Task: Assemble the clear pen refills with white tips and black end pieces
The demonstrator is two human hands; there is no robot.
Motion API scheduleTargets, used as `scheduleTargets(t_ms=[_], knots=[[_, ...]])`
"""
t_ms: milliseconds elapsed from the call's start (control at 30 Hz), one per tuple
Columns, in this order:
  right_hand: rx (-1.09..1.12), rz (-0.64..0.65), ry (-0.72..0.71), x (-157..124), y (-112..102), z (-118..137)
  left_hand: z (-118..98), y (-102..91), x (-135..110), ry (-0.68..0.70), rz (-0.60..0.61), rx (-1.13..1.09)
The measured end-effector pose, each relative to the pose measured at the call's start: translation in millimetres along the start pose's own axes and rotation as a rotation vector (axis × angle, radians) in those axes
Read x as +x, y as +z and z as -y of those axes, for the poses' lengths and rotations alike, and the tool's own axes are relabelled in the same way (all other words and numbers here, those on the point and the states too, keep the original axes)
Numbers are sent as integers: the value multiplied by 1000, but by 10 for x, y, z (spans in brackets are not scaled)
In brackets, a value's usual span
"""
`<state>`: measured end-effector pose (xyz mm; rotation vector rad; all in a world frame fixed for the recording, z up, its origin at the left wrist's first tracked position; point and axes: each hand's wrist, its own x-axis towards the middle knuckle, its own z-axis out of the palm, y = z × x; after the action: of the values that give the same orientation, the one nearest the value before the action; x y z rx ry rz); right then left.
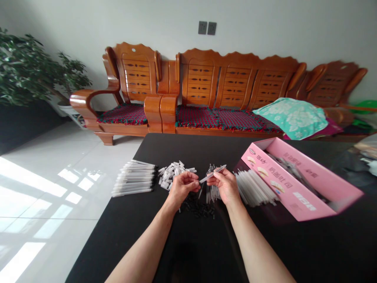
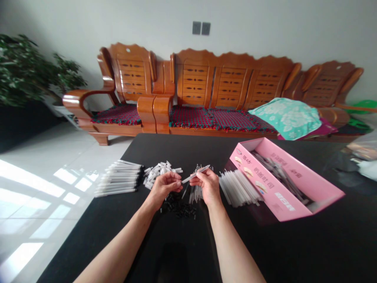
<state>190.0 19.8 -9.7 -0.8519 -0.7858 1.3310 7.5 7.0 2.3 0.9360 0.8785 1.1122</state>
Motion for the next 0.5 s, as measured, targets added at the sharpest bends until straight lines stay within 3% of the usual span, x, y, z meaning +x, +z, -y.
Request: scheduleTargets(t_ms=[500], knots=[[19,-16,-5,-16,34,31,59,-35,4,-95,44,186]])
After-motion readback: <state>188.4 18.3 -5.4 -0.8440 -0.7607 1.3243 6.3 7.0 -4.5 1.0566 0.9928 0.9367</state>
